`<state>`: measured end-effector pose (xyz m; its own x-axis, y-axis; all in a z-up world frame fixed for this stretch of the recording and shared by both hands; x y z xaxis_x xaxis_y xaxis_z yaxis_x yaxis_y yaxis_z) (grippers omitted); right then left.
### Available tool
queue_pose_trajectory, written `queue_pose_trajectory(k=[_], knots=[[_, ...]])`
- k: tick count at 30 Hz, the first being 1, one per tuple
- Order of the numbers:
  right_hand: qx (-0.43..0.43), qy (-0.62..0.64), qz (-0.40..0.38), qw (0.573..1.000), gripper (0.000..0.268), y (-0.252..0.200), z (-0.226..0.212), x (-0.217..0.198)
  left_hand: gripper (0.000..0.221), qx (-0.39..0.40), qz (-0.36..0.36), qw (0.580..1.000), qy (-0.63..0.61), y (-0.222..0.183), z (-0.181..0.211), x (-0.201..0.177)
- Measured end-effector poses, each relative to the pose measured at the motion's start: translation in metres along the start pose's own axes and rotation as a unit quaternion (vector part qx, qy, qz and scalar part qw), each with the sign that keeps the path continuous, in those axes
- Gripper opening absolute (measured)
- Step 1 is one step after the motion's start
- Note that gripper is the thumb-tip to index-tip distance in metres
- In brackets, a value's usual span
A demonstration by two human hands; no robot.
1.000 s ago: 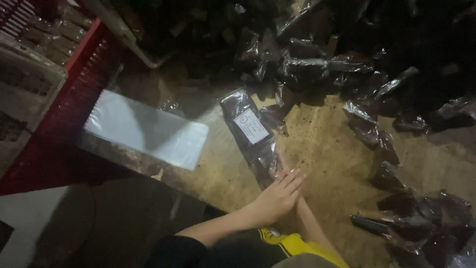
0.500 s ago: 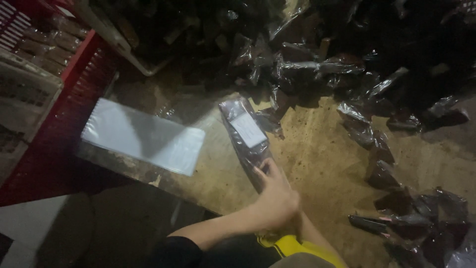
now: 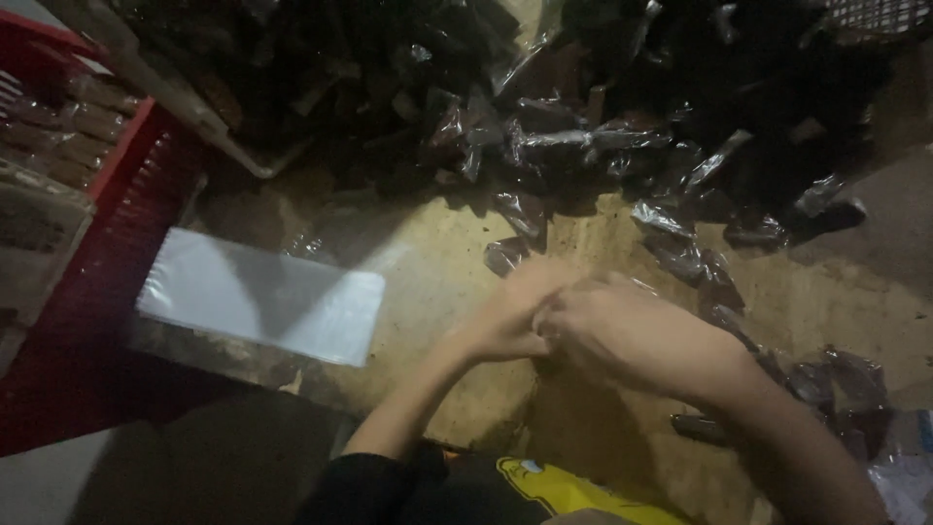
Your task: The person places several dark brown food items into plastic bags, applies white labels to the bags, and uses a stapler to seal them.
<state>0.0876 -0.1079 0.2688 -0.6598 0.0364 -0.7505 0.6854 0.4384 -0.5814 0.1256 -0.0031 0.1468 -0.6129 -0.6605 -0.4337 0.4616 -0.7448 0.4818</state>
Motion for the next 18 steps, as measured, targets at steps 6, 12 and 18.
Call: queue_pose_trajectory(k=[6,12,18], knots=[[-0.153,0.0,0.106,0.983,0.101,-0.088,0.037,0.008,0.063,-0.002,0.002,0.994,-0.107,-0.029,-0.02,0.033],[-0.197,-0.216,0.479,0.828,0.011,-0.096,0.014,0.04,0.041,0.138,0.07,0.976,-0.152,0.008,0.092,0.018],[-0.2,-0.124,0.508,0.829,0.019,-0.099,0.025,0.067,0.047,0.05,0.085,0.995,-0.032,-0.047,0.02,0.064]])
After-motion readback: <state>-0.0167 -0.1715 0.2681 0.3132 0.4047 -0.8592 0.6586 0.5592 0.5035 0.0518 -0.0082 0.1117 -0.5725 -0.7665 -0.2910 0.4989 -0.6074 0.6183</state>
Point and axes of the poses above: each hand's wrist, its own y-axis towards the middle knuckle, its own x-axis out of the palm, z = x × y, the point moved 3 cm from there along y, towards the middle knuckle
